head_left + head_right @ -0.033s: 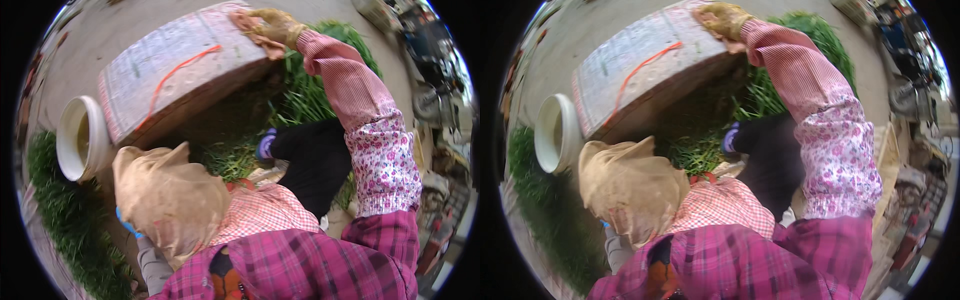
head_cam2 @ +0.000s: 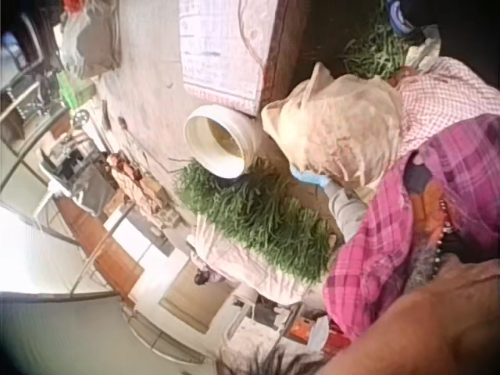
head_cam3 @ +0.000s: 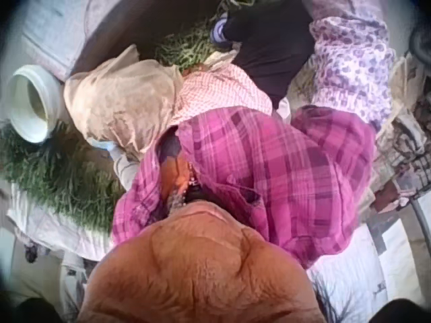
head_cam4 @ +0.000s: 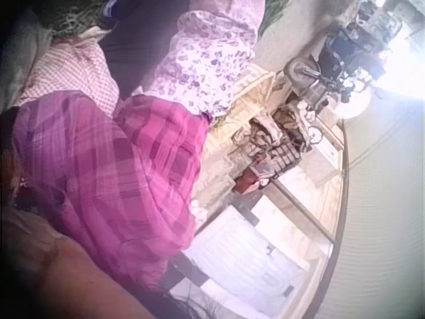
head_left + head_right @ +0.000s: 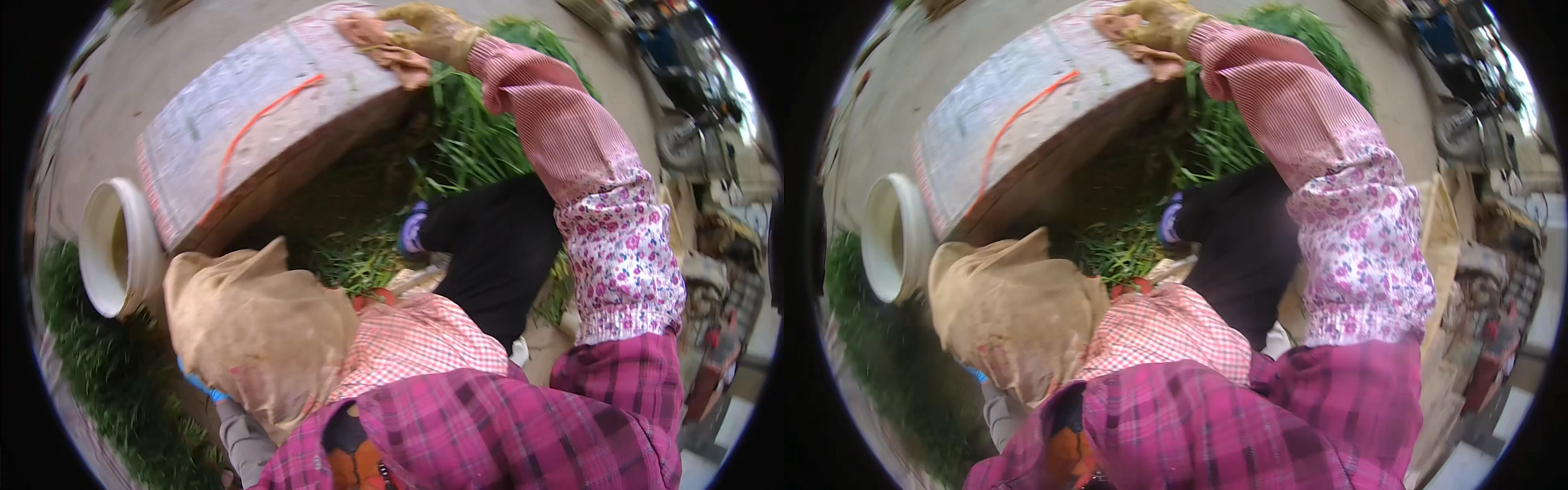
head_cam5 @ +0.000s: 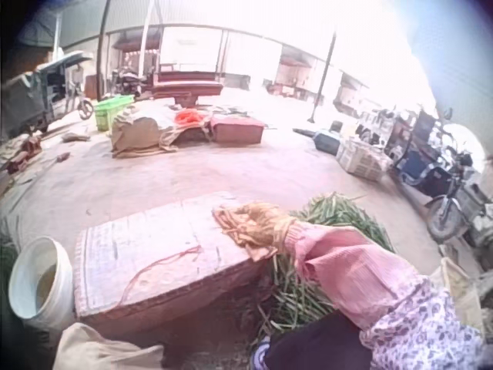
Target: The person gathers green leafy vegetables, aligns them into bunches, and secures each bunch with a red rubber band. The person places the tied bundles into a white bucket. The person repeats this process for multiple bunches.
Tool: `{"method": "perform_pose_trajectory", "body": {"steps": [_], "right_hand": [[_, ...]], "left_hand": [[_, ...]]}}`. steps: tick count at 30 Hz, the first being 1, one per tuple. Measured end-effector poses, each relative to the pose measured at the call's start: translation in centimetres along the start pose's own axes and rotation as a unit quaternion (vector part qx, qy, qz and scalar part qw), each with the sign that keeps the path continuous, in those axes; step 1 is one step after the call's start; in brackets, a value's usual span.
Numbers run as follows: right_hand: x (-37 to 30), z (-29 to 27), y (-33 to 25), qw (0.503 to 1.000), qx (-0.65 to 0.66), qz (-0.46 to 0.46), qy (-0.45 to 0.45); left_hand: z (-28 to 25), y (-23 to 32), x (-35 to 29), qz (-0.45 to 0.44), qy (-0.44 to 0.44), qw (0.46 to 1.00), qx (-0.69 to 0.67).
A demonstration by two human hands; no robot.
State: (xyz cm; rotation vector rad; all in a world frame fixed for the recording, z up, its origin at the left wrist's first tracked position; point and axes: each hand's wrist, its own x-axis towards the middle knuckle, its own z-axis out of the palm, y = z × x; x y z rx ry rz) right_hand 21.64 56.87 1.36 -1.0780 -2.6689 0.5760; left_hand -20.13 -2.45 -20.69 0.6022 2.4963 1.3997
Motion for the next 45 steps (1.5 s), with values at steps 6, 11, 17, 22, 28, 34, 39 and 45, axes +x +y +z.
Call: {"method": "perform_pose_trajectory", "body": {"steps": [6, 11, 17, 22, 28, 34, 39, 45], "right_hand": [[-20.5, -8.8, 9.7, 0.922, 0.365, 0.079, 0.101], [-41.4, -9.7, 21.4, 0.933, 0.067, 0.354, 0.030], [-54.4, -3.0, 25.2, 0.861, -0.010, 0.508, 0.024], [-54.0, -5.7, 19.7, 0.807, -0.054, 0.588, 0.035], [-49.9, -1.2, 23.7, 0.799, -0.019, 0.600, -0.035], [-48.6, -1.4, 22.5, 0.785, -0.016, 0.618, -0.036], [-50.0, -1.0, 21.8, 0.823, -0.065, 0.562, 0.060], [-46.9, -5.1, 15.6, 0.851, -0.143, 0.502, 0.062]], "left_hand": [[-0.5, 9.6, 3.4, 0.140, -0.009, 0.990, 0.029], [2.5, 22.4, 7.9, 0.185, -0.042, 0.979, 0.076], [9.6, 34.0, 8.3, 0.283, -0.159, 0.946, -0.011], [16.0, 39.7, 7.5, 0.343, -0.317, 0.884, -0.004], [25.6, 43.4, 1.6, 0.408, -0.444, 0.798, 0.019], [35.1, 47.8, -7.9, 0.438, -0.549, 0.712, -0.004], [43.2, 51.6, -17.8, 0.604, -0.537, 0.589, -0.002], [46.8, 54.0, -29.9, 0.682, -0.497, 0.536, -0.016]]}}
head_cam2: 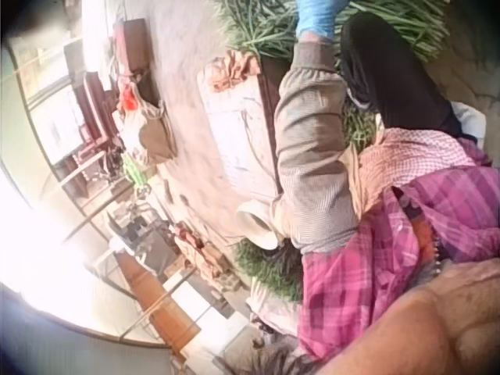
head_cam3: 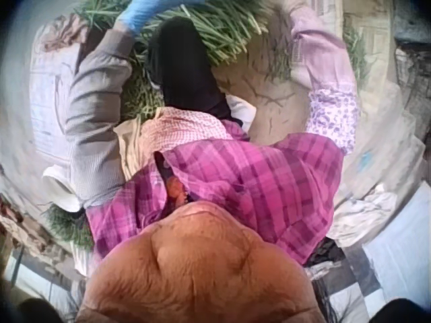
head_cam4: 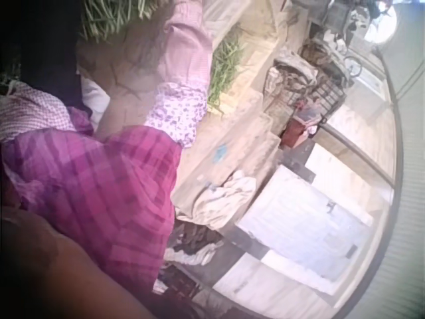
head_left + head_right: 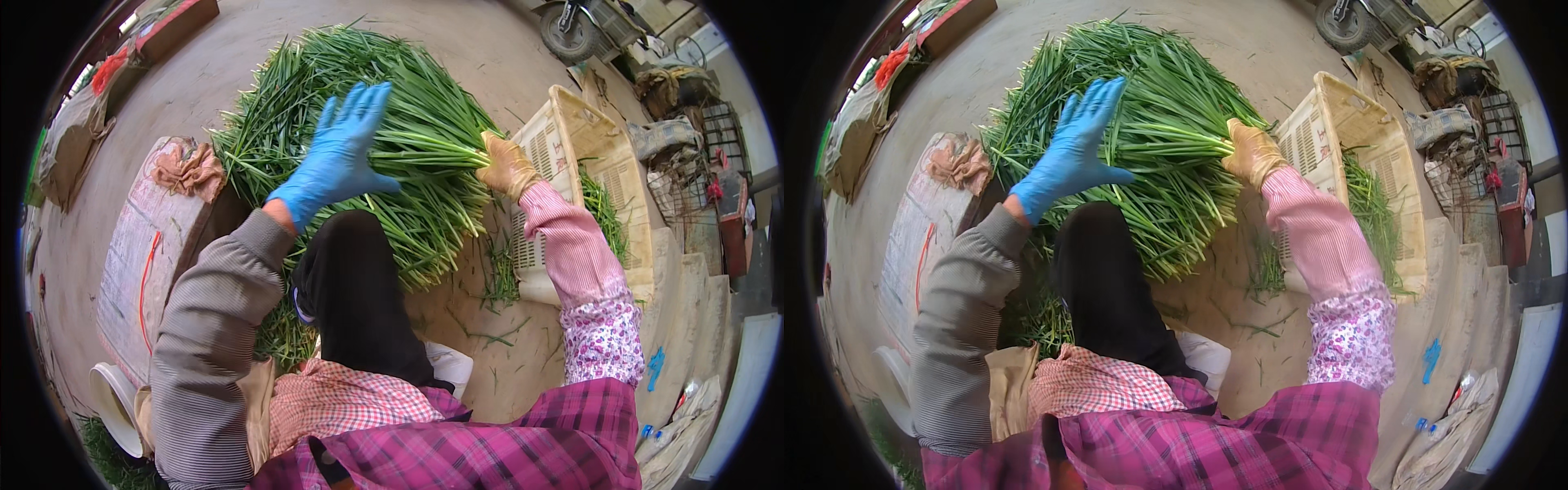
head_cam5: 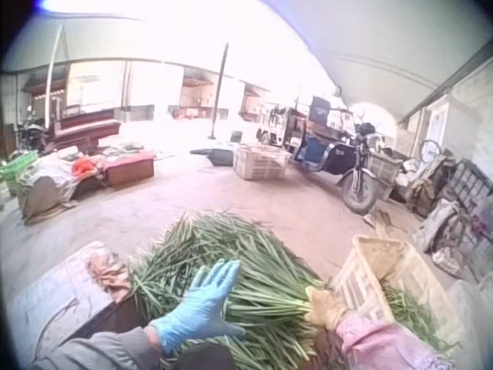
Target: The person gathers green leafy vegetables, aligns them into bunches, and secures each bunch with a red rubber band. The person places the tied bundles into a white bucket. The person repeats this process for multiple bunches.
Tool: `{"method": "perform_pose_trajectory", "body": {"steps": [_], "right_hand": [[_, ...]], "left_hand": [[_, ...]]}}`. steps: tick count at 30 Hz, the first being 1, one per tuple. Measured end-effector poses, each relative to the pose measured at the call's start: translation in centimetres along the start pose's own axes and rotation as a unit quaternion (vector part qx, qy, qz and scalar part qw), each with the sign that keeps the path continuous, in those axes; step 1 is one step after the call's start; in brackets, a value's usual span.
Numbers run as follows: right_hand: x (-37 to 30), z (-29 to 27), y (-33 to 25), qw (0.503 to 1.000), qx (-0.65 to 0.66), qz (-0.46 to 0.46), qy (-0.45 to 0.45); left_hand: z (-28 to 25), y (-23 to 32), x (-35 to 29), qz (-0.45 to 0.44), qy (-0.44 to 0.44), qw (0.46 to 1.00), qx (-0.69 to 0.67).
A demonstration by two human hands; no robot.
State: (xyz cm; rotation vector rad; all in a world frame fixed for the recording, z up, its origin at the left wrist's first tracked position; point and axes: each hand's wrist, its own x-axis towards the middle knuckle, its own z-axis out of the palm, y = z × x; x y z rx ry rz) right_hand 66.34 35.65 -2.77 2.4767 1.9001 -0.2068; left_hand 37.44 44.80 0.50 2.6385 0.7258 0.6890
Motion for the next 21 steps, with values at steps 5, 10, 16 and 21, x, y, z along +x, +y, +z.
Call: {"method": "perform_pose_trajectory", "body": {"steps": [5, 10, 16, 21], "right_hand": [[-2.5, -6.1, -8.8, 0.989, -0.030, -0.139, 0.044], [-3.3, -6.5, -13.2, 0.825, 0.530, -0.196, -0.011], [-3.4, -7.6, -15.1, 0.735, 0.644, -0.204, -0.065], [-3.6, -6.0, -12.2, 0.854, 0.414, -0.279, 0.143]], "left_hand": [[2.7, 3.1, 2.6, 0.071, 0.054, 0.996, -0.009], [2.1, 0.3, 0.9, 0.092, 0.181, 0.960, -0.195], [-0.3, -3.9, -0.1, 0.047, 0.250, 0.905, -0.342], [-15.6, -6.3, -3.4, 0.021, 0.449, 0.767, -0.459]]}}
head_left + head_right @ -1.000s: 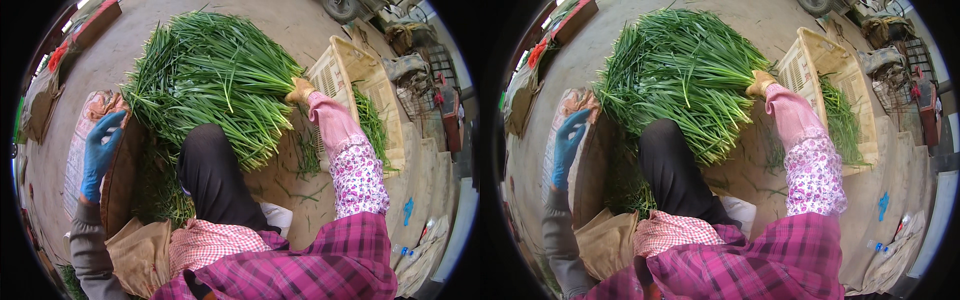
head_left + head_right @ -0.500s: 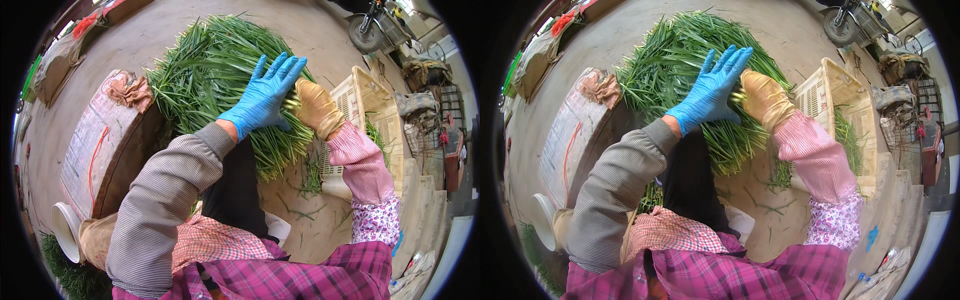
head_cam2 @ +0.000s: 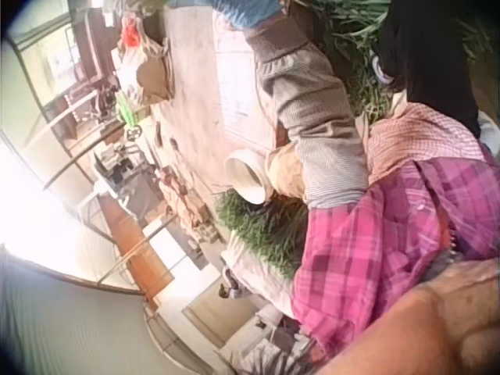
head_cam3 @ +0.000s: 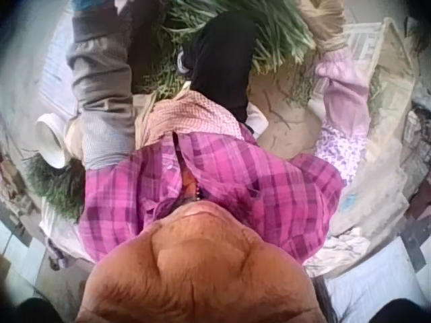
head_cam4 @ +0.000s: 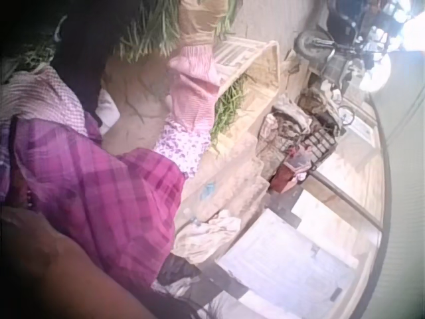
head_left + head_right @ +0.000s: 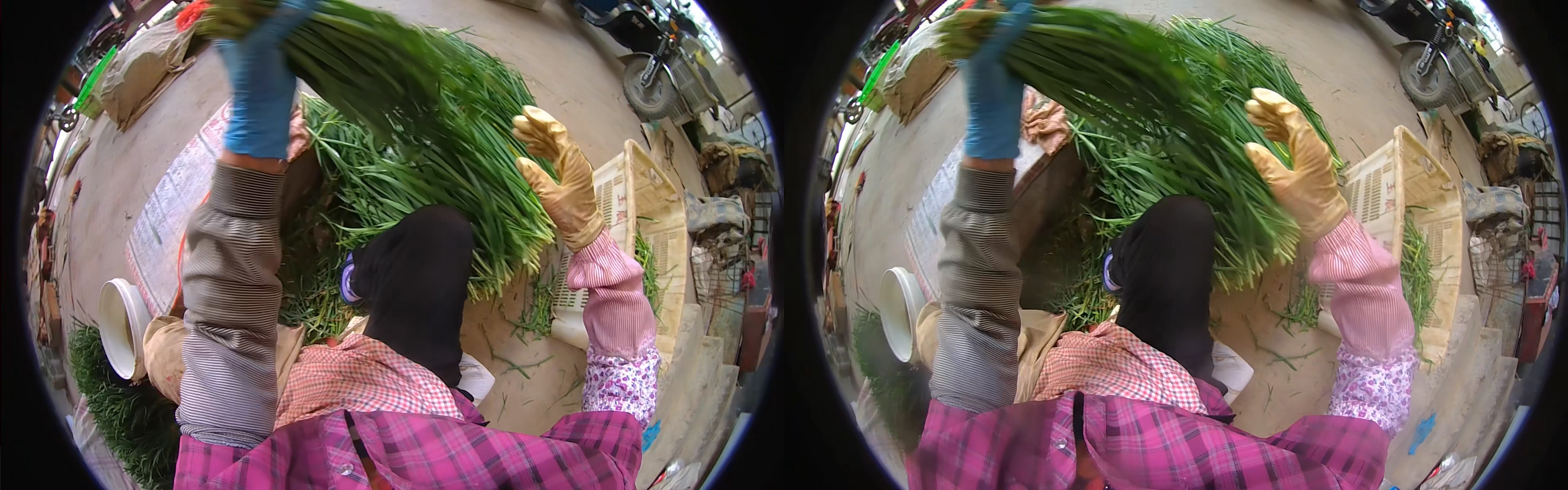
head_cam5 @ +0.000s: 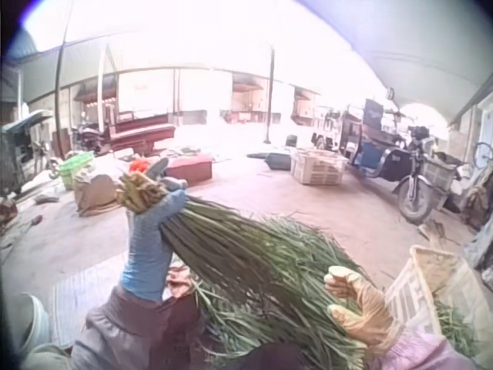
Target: The person gathers green leafy vegetables, aligns them into bunches, and secures each bunch with a red rubber band. The person places the tied bundles into a white bucket. The person repeats this process for multiple bunches.
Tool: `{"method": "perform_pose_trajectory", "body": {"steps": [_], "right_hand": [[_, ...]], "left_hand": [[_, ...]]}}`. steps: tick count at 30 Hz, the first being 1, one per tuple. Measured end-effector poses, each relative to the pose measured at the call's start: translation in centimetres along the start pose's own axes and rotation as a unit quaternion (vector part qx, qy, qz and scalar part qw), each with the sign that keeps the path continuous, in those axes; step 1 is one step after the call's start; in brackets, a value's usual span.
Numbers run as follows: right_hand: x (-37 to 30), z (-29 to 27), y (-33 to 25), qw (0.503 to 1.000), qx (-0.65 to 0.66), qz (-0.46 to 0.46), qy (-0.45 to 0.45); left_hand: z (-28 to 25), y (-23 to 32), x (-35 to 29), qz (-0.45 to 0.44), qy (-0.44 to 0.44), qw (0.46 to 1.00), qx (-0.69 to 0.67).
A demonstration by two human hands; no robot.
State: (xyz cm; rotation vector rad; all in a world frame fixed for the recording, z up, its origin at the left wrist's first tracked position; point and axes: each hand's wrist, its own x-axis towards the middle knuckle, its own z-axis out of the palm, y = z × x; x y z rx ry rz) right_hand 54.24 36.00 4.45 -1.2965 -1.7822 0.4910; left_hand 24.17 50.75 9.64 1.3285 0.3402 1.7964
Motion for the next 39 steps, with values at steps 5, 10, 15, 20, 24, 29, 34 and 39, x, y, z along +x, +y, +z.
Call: {"method": "perform_pose_trajectory", "body": {"steps": [5, 10, 15, 20, 24, 29, 34, 39], "right_hand": [[2.9, 1.7, -0.1, 0.977, -0.071, -0.104, 0.173], [8.4, 7.8, -8.7, 0.975, 0.016, -0.198, 0.096], [11.5, 20.0, -11.5, 0.944, 0.185, -0.261, -0.078], [8.6, 28.8, -14.0, 0.888, 0.368, -0.178, -0.212], [6.4, 33.4, -12.3, 0.824, 0.518, 0.034, -0.227], [7.4, 34.7, -12.5, 0.720, 0.624, 0.296, -0.067], [6.5, 35.1, -11.0, 0.628, 0.678, 0.361, -0.125], [7.2, 31.8, -10.1, 0.730, 0.551, 0.234, -0.330]], "left_hand": [[-3.3, 5.9, 2.7, 0.105, 0.024, 0.986, 0.124], [-7.1, 7.8, 0.7, 0.077, -0.041, 0.978, 0.188], [-8.7, 10.1, -5.3, -0.083, -0.075, 0.986, 0.121], [-12.7, 9.8, -9.0, -0.099, 0.003, 0.983, 0.152], [-14.4, 10.0, -11.2, -0.221, -0.025, 0.937, 0.269], [-16.5, 7.6, -22.7, -0.270, -0.038, 0.914, 0.301], [-17.3, 6.7, -27.1, -0.427, 0.091, 0.887, 0.147], [-20.4, 11.8, -25.8, -0.471, 0.110, 0.859, 0.165]]}}
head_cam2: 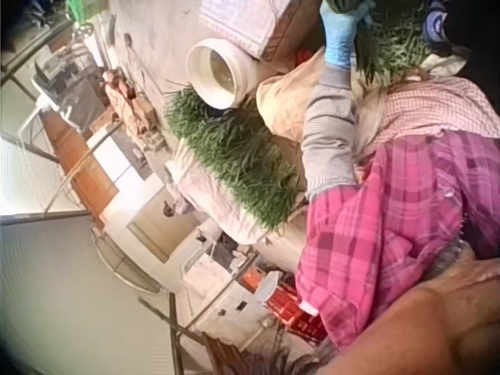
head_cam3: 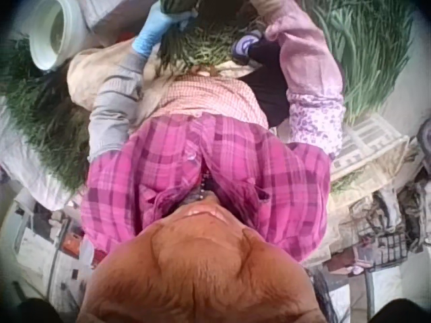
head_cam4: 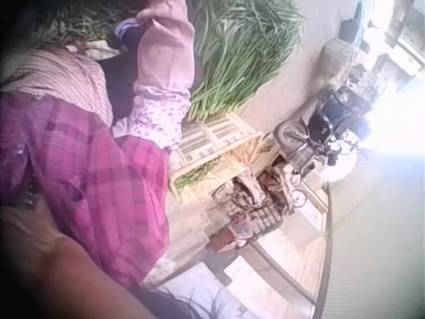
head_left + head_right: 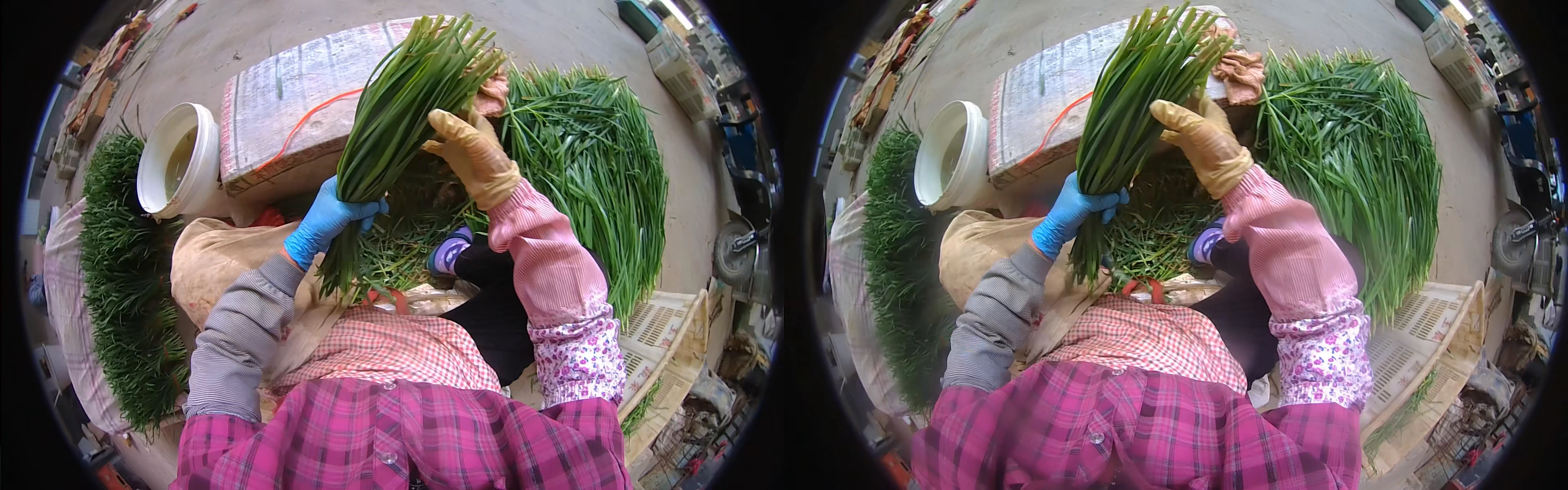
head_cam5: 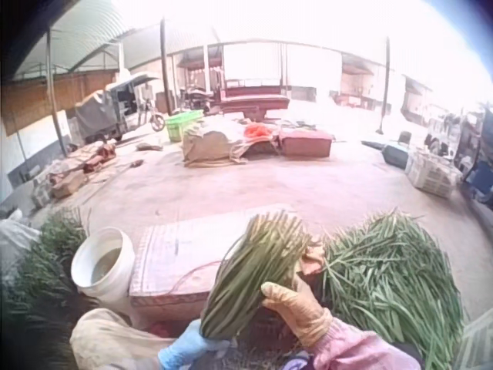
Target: The person gathers green leafy vegetables, aligns them into bunches, and secures each bunch with a red rubber band. The person places the tied bundles into a white bucket. The person repeats this process for multiple bunches.
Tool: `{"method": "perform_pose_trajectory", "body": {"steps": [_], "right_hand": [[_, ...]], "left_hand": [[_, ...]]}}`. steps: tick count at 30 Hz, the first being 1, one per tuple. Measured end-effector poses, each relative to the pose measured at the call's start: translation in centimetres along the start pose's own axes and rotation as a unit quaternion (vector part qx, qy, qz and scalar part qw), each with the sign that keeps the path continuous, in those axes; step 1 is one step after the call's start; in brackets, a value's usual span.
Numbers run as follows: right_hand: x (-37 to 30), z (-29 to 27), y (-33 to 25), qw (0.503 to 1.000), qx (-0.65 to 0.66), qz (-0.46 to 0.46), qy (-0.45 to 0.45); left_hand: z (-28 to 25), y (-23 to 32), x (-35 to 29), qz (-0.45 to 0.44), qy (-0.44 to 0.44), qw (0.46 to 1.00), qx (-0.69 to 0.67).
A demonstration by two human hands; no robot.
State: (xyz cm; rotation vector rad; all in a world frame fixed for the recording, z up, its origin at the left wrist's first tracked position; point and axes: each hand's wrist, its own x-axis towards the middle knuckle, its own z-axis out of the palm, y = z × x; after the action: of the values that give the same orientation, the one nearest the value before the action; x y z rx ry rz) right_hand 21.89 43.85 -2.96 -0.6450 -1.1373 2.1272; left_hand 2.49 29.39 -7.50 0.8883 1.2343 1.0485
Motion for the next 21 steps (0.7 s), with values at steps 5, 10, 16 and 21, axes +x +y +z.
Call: {"method": "perform_pose_trajectory", "body": {"steps": [5, 10, 16, 21], "right_hand": [[0.6, -1.6, -0.8, 0.997, 0.010, -0.072, 0.005], [0.5, -1.0, -1.9, 0.994, -0.046, -0.097, 0.002], [-0.2, -1.1, -0.5, 0.984, -0.173, 0.022, -0.046], [0.4, -5.1, -2.0, 0.982, -0.148, -0.112, 0.041]], "left_hand": [[-3.4, 2.5, -4.1, -0.029, 0.049, 0.992, -0.114], [-3.4, 2.2, -5.9, -0.025, 0.137, 0.983, -0.119], [-5.2, 0.9, -6.8, -0.082, 0.146, 0.978, -0.122], [-7.0, 0.0, -7.4, -0.075, 0.127, 0.975, -0.167]]}}
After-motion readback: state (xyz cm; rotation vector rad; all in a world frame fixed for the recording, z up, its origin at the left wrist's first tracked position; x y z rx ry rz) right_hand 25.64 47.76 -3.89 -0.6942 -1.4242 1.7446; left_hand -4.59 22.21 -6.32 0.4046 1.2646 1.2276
